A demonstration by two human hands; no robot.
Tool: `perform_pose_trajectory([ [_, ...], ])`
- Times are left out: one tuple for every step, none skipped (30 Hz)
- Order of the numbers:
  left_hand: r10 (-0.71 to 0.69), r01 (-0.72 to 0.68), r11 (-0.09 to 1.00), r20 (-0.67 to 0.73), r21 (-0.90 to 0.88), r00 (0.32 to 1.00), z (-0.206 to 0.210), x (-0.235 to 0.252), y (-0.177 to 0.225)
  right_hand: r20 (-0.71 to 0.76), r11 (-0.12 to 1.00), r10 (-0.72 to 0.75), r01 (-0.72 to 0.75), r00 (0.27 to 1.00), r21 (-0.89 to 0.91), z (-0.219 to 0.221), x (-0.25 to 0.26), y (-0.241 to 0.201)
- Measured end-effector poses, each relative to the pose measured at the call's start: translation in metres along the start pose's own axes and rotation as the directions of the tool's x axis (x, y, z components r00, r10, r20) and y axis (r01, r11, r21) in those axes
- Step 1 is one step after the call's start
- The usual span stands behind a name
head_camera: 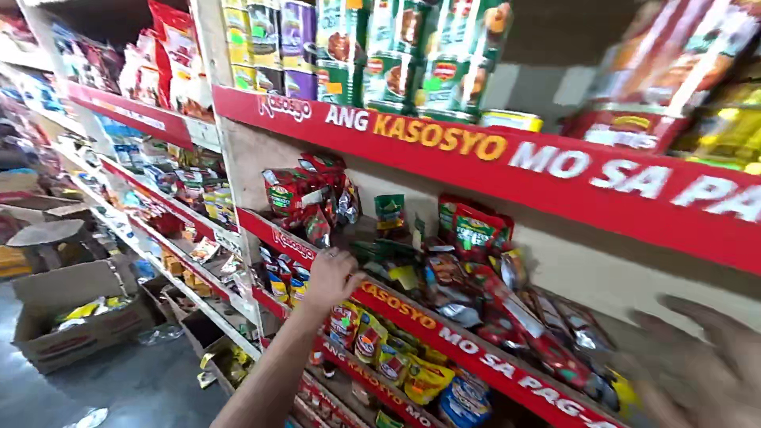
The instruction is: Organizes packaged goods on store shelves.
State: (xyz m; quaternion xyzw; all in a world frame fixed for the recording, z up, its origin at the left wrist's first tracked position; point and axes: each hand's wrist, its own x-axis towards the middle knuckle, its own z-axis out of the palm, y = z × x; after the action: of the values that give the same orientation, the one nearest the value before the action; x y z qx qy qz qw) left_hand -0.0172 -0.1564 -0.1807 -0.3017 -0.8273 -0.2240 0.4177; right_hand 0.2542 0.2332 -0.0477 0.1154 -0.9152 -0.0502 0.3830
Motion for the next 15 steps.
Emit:
perform_pose_trajectory([
  [0.051,-0.050,0.999,-0.108,0.011,0.993,0.010,-0.003,-0.005,-0.012,0.996,-0.081,0.081,0.997,0.024,0.022,0.032,-0.018],
  [0.088,-0.085,0.996,-0.211,0.022,0.973,0.018,-0.004,-0.009,-0.005,0.989,-0.144,0.144,0.990,0.046,0.045,0.063,-0.037],
  [0.120,-0.115,0.993,-0.289,0.033,0.950,0.024,-0.003,-0.011,0.030,0.980,-0.192,0.190,0.981,0.065,0.066,0.093,-0.055],
  [0.141,-0.136,0.990,-0.344,0.039,0.928,0.029,-0.003,-0.013,0.092,0.972,-0.224,0.216,0.970,0.088,0.085,0.123,-0.075],
  [0.151,-0.146,0.988,-0.377,0.042,0.914,0.031,-0.003,-0.014,0.160,0.969,-0.234,0.217,0.959,0.117,0.100,0.153,-0.095],
  [0.158,-0.153,0.987,-0.407,0.045,0.900,0.033,-0.003,-0.015,0.241,0.969,-0.223,0.189,0.945,0.159,0.114,0.184,-0.116],
  [0.166,-0.164,0.986,-0.430,0.041,0.888,0.034,-0.003,-0.017,0.307,0.968,-0.203,0.143,0.930,0.208,0.130,0.214,-0.136],
  [0.175,-0.178,0.983,-0.447,0.035,0.877,0.035,-0.003,-0.018,0.377,0.965,-0.167,0.073,0.911,0.253,0.147,0.244,-0.153],
  [0.185,-0.193,0.981,-0.460,0.031,0.868,0.035,-0.003,-0.020,0.442,0.954,-0.124,-0.016,0.889,0.299,0.165,0.273,-0.167],
  [0.199,-0.211,0.977,-0.473,0.028,0.858,0.036,-0.004,-0.021,0.509,0.931,-0.074,-0.123,0.858,0.343,0.181,0.301,-0.179],
  [0.213,-0.226,0.974,-0.484,0.032,0.849,0.036,-0.004,-0.021,0.568,0.894,-0.021,-0.239,0.823,0.378,0.197,0.327,-0.190],
  [0.223,-0.235,0.971,-0.488,0.039,0.844,0.036,-0.004,-0.022,0.607,0.849,0.026,-0.338,0.795,0.405,0.215,0.349,-0.198],
  [0.231,-0.243,0.969,-0.494,0.040,0.838,0.036,-0.004,-0.022,0.625,0.807,0.066,-0.410,0.778,0.425,0.233,0.367,-0.205],
  [0.236,-0.250,0.967,-0.498,0.040,0.834,0.036,-0.004,-0.022,0.641,0.772,0.105,-0.468,0.760,0.429,0.249,0.380,-0.211],
  [0.238,-0.253,0.967,-0.503,0.039,0.831,0.034,-0.004,-0.022,0.658,0.742,0.141,-0.519,0.740,0.425,0.265,0.391,-0.217],
])
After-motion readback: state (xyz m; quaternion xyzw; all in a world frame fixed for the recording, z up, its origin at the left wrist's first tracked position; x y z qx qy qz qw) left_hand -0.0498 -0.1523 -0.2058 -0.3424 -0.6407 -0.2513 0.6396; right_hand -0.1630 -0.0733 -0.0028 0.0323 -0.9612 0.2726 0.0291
